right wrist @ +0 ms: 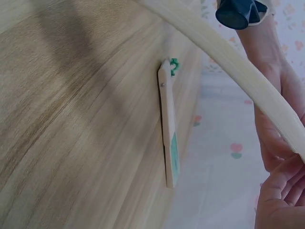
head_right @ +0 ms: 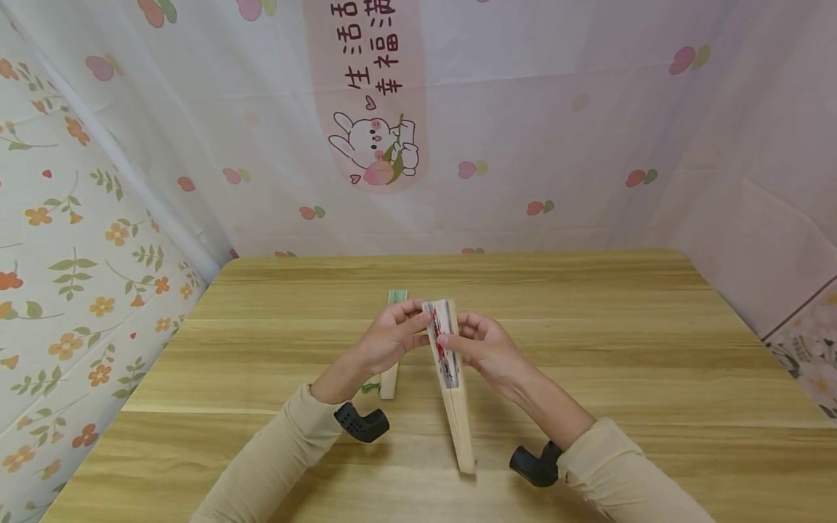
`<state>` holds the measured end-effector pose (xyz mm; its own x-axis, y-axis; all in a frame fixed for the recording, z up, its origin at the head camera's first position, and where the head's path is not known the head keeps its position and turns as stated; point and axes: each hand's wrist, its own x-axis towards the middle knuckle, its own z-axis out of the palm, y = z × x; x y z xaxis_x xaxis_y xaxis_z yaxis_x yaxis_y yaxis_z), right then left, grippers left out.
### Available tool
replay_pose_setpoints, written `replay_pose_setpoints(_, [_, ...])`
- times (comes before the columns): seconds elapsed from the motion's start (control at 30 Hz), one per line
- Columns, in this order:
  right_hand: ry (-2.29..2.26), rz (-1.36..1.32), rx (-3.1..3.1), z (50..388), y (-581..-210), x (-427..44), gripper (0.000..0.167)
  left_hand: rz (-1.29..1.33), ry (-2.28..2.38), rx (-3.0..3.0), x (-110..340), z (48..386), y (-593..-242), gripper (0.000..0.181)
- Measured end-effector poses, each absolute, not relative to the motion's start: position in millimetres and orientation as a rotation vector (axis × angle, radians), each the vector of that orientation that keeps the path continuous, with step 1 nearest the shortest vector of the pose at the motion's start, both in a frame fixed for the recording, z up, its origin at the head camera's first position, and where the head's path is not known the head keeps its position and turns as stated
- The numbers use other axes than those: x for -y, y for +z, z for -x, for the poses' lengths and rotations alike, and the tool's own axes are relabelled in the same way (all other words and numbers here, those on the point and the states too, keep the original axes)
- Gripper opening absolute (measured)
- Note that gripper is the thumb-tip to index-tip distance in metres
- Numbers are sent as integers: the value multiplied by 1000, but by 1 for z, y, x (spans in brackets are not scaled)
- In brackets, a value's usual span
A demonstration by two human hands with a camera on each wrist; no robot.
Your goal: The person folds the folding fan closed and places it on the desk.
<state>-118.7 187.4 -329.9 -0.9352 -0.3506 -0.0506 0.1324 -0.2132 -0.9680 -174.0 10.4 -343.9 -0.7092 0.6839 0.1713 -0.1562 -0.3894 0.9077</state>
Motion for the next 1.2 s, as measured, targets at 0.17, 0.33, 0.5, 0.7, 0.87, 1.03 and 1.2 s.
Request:
replay_pose_setpoints(0.17, [-2221,239,-1737,119,-332,-188,19,-736,2120,-1313,-11,175,-344,20])
replay_pose_setpoints(0.33, [-2224,228,-1747,119,-333,-189,20,-717,2123,-1328,-13,174,-343,19])
replay_pose_setpoints(0.5, [-2225,228,-1758,119,-333,-190,19,-660,2118,-1407,-14,172,-339,13])
replay_pose_setpoints(0.7, [-2231,228,-1751,120,-331,-192,17,-653,2097,-1488,-17,173,-336,12])
replay_pose_setpoints(0.87, [-2220,211,-1778,120,-331,-193,19,-663,2087,-1565,-19,176,-330,14])
replay_pose_setpoints(1.03, [-2222,209,-1788,119,-330,-195,11,-643,2113,-1590,-19,180,-324,19])
replay_pose_setpoints(1.2, [-2239,231,-1760,118,-332,-196,11,-592,2149,-1626,-20,186,-318,23])
